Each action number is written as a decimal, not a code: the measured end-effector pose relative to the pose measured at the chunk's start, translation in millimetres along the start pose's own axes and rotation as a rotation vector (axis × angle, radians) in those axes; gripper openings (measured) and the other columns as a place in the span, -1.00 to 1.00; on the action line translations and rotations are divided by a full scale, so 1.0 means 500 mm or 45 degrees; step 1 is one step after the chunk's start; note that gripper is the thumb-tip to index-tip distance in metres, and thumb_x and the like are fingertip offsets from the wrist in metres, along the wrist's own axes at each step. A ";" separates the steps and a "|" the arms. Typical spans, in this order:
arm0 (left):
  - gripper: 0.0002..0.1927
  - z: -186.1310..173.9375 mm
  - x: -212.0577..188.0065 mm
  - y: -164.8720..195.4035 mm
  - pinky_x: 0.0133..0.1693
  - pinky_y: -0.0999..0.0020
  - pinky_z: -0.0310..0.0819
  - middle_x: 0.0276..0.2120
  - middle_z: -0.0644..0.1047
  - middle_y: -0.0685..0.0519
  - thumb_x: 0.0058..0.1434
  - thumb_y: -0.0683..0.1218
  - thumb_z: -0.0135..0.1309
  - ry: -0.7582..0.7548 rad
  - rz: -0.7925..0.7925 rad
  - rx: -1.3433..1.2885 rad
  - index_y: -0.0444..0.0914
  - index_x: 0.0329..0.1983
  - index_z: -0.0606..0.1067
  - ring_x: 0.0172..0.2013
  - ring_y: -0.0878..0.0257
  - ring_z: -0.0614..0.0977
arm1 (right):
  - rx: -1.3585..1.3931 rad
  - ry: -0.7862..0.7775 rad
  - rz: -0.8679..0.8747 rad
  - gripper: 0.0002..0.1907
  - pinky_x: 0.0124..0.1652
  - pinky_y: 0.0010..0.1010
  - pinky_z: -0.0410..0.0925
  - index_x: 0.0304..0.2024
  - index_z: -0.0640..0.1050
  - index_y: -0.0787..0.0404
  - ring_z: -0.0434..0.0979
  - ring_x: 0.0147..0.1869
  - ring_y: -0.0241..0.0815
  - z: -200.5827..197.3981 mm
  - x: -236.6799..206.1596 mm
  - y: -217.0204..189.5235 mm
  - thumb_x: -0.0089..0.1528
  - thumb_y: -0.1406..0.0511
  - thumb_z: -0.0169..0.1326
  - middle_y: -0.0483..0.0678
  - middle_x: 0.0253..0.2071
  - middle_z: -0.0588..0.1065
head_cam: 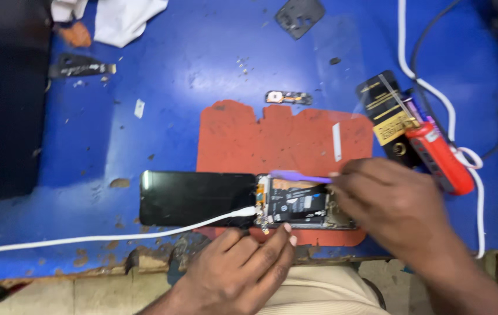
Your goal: The person works on a disassembled smartphone on a repair mat, prying at the frame with a metal pry tool, adjusting internal components with tweezers, brushing the board, and plugging in a charging cable to test the phone. At the end they handle the phone's back cover and a replacement battery pack.
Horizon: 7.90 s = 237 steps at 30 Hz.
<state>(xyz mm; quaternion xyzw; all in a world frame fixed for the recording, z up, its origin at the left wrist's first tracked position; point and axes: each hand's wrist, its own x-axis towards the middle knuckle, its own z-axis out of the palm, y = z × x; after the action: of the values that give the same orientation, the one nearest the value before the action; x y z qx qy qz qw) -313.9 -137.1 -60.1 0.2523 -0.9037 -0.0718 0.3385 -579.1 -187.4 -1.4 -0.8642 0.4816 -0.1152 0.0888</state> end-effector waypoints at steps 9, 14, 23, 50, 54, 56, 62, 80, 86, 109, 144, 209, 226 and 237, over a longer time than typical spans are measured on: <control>-0.68 0.022 0.013 0.005 -0.40 0.39 0.30 -0.06 0.64 -0.09 0.16 -0.23 0.14 -0.045 -0.065 0.139 -0.32 0.00 0.64 -0.43 0.33 0.48 | -0.116 -0.082 0.137 -0.86 -0.39 -0.30 0.42 -0.38 0.67 0.13 0.60 -0.31 -0.15 -0.057 -0.018 0.054 0.01 0.30 0.32 -0.17 -0.36 0.57; -0.71 0.036 0.016 0.006 -0.40 0.37 0.29 -0.07 0.64 -0.07 0.20 -0.19 0.15 -0.023 -0.050 0.140 -0.33 -0.01 0.62 -0.44 0.32 0.46 | -0.244 -0.126 0.275 -0.83 -0.36 -0.29 0.42 -0.36 0.67 0.11 0.60 -0.29 -0.13 -0.099 -0.090 0.109 -0.01 0.27 0.33 -0.18 -0.30 0.58; -0.67 0.036 0.008 0.047 -0.35 0.35 0.33 0.01 0.62 -0.10 0.21 -0.22 0.08 -0.057 -0.056 0.136 -0.39 0.04 0.59 -0.35 0.25 0.52 | 0.020 0.074 0.483 -0.85 -0.23 -0.45 0.49 -0.25 0.61 0.18 0.63 -0.21 -0.25 -0.122 -0.150 0.086 0.14 0.33 0.29 -0.13 -0.20 0.57; -0.75 0.089 0.031 0.072 -0.37 0.34 0.39 -0.06 0.65 -0.15 0.20 -0.25 0.16 -0.025 -0.122 0.036 -0.40 -0.05 0.61 -0.39 0.24 0.56 | -0.121 0.066 0.250 -0.82 -0.28 -0.34 0.44 -0.30 0.66 0.21 0.61 -0.26 -0.13 -0.048 -0.181 0.115 0.07 0.33 0.36 -0.07 -0.23 0.60; -0.74 0.090 0.031 0.067 -0.37 0.35 0.40 -0.07 0.65 -0.16 0.20 -0.24 0.16 -0.024 -0.106 0.023 -0.42 -0.04 0.61 -0.39 0.23 0.57 | -0.266 -0.008 0.450 -0.86 -0.27 -0.32 0.45 -0.36 0.66 0.23 0.61 -0.29 -0.11 -0.091 -0.192 0.120 0.03 0.37 0.35 -0.06 -0.28 0.60; -0.74 0.090 0.030 0.065 -0.39 0.35 0.38 -0.08 0.65 -0.15 0.19 -0.25 0.17 -0.044 -0.108 0.042 -0.40 -0.05 0.61 -0.40 0.23 0.57 | -0.055 0.080 0.513 -0.86 -0.25 -0.42 0.46 -0.29 0.61 0.25 0.62 -0.23 -0.18 -0.097 -0.205 0.121 0.11 0.36 0.29 -0.07 -0.21 0.57; -0.73 0.099 0.031 0.080 -0.37 0.31 0.41 -0.07 0.65 -0.15 0.15 -0.25 0.17 -0.053 -0.156 0.004 -0.40 -0.06 0.61 -0.39 0.22 0.57 | -0.006 0.144 0.480 -0.83 -0.26 -0.37 0.45 -0.28 0.62 0.27 0.62 -0.24 -0.13 -0.046 -0.244 0.129 0.09 0.39 0.32 -0.03 -0.22 0.58; -0.73 0.104 0.027 0.111 -0.34 0.34 0.36 -0.07 0.65 -0.06 0.18 -0.21 0.19 -0.082 -0.175 0.068 -0.35 -0.04 0.64 -0.35 0.27 0.59 | 0.123 -0.038 0.359 -0.79 -0.35 -0.42 0.44 -0.36 0.61 0.23 0.61 -0.32 -0.25 -0.057 -0.352 0.117 -0.01 0.35 0.37 -0.09 -0.28 0.59; -0.73 0.108 0.029 0.116 -0.37 0.34 0.34 -0.08 0.66 -0.05 0.16 -0.22 0.22 -0.079 -0.197 0.040 -0.35 -0.06 0.64 -0.42 0.27 0.53 | -0.019 0.117 0.424 -0.83 -0.35 -0.36 0.43 -0.32 0.62 0.29 0.59 -0.33 -0.17 -0.035 -0.336 0.103 0.07 0.41 0.35 -0.01 -0.26 0.58; -0.59 0.111 0.011 0.125 -0.35 0.30 0.31 -0.02 0.64 -0.08 0.16 -0.30 0.09 -0.098 -0.270 -0.025 -0.43 0.11 0.51 -0.40 0.24 0.53 | -0.025 0.025 0.276 -0.83 -0.34 -0.39 0.44 -0.37 0.65 0.19 0.60 -0.32 -0.23 -0.014 -0.356 0.103 0.02 0.35 0.40 -0.12 -0.29 0.57; -0.70 -0.001 -0.156 0.111 -0.29 0.20 0.44 -0.19 0.63 -0.16 0.16 -0.40 0.13 0.454 -0.514 -0.081 -0.36 -0.03 0.52 -0.43 0.17 0.56 | 0.006 -0.030 0.141 -0.81 -0.29 -0.32 0.46 -0.30 0.64 0.20 0.62 -0.26 -0.14 0.031 -0.226 -0.076 0.03 0.35 0.32 -0.09 -0.26 0.58; -0.57 -0.016 -0.010 0.018 0.36 -0.32 0.11 0.17 0.45 -0.01 0.22 -0.16 0.24 -0.071 -0.485 0.160 -0.26 0.16 0.51 0.24 0.02 0.43 | 0.140 0.491 0.450 -0.85 -0.19 -0.52 0.41 -0.10 0.62 0.39 0.58 -0.18 -0.23 0.037 -0.277 0.022 0.33 0.47 0.34 0.07 -0.14 0.57; -0.62 0.048 0.041 0.092 0.27 -0.30 0.16 -0.04 0.48 0.05 0.02 -0.17 0.18 -0.138 -0.376 0.185 -0.17 -0.03 0.61 -0.01 0.06 0.45 | 0.192 0.579 0.390 -0.81 -0.44 -0.46 0.33 -0.22 0.65 0.28 0.49 -0.43 -0.32 0.023 -0.285 0.066 0.11 0.45 0.36 -0.01 -0.27 0.57; -0.72 0.056 0.043 0.095 0.29 -0.25 0.21 -0.08 0.49 0.08 0.01 -0.18 0.23 -0.095 -0.346 0.138 -0.15 -0.16 0.62 0.00 0.06 0.45 | 0.321 0.607 0.433 -0.81 -0.44 -0.54 0.35 -0.20 0.63 0.29 0.52 -0.39 -0.37 0.020 -0.296 0.079 0.14 0.47 0.34 -0.02 -0.23 0.57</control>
<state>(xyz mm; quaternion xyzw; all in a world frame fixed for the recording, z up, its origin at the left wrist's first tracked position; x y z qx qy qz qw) -365.0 -108.1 -54.9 0.3875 -0.8757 -0.0774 0.2777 -683.7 -81.3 -38.3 -0.7023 0.6083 -0.3568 0.0977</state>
